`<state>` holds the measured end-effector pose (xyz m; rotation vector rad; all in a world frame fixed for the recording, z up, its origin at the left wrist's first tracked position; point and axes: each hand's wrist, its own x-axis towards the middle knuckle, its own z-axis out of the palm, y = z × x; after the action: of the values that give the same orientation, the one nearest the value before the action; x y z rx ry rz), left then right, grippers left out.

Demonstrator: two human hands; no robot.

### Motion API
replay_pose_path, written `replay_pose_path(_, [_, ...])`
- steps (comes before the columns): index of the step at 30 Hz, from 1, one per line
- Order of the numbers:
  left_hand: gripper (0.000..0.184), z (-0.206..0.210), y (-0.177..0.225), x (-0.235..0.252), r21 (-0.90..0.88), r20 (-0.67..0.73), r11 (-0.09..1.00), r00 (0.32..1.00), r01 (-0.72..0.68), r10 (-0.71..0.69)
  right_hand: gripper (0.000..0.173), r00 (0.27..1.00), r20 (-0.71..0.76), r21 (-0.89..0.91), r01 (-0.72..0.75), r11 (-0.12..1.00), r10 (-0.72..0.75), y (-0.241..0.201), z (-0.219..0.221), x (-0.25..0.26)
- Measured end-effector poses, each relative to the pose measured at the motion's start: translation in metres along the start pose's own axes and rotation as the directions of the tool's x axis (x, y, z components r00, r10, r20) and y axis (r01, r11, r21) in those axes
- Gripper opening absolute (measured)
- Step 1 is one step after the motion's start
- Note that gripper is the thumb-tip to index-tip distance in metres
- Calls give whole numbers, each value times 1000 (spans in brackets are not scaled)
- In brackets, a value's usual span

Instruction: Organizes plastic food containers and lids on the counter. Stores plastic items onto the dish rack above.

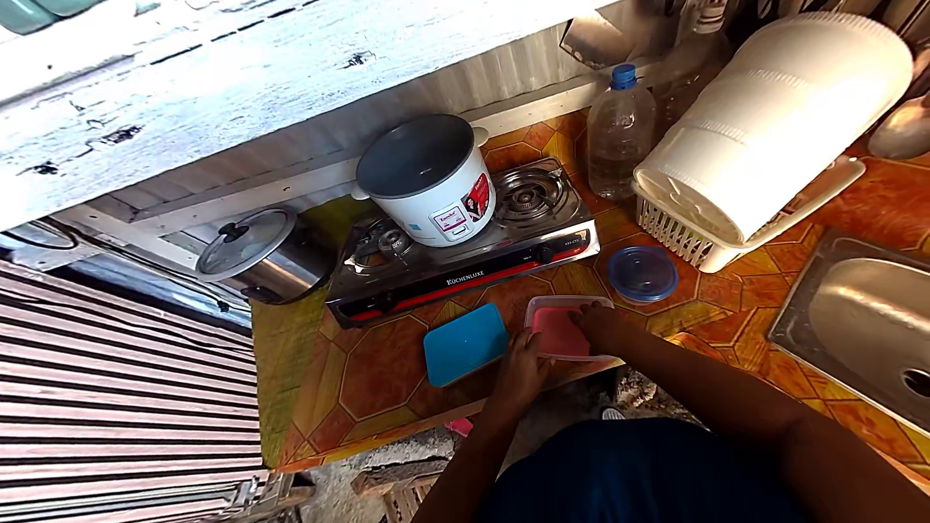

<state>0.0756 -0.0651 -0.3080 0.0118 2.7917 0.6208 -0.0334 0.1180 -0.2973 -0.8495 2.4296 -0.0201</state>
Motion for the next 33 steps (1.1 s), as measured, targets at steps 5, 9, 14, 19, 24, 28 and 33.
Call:
replay_pose_path(5, [58,9,-1,2,52,-22,999,1000,4,-3,88,1000,27,-3,11,1000,-10,2,-2,2])
replay_pose_path(9, [58,8,1,3,54,-49,999,999,1,1,81,998,52,-3,38,999,-37,2,-6,1])
replay_pose_path(14, [61,4,1,3,-38,-109,999,994,4,-8,86,998,51,73,35,997,-38,7,-8,8])
replay_pose_path(19, [63,2,1,7,-38,-79,998,996,46,-49,96,999,29,42,44,998,-45,9,-5,13])
replay_pose_path(24, [64,-9,2,14,7,-17,1000,999,30,-30,98,995,8,46,102,994,-103,19,1,16])
replay_pose_path(28, [70,-24,6,22,65,71,998,997,14,-18,96,990,59,18,126,992,-126,22,-2,10])
replay_pose_path(33, [73,-37,7,32,88,138,996,990,-4,-8,87,990,59,-45,128,991,-125,14,-4,1])
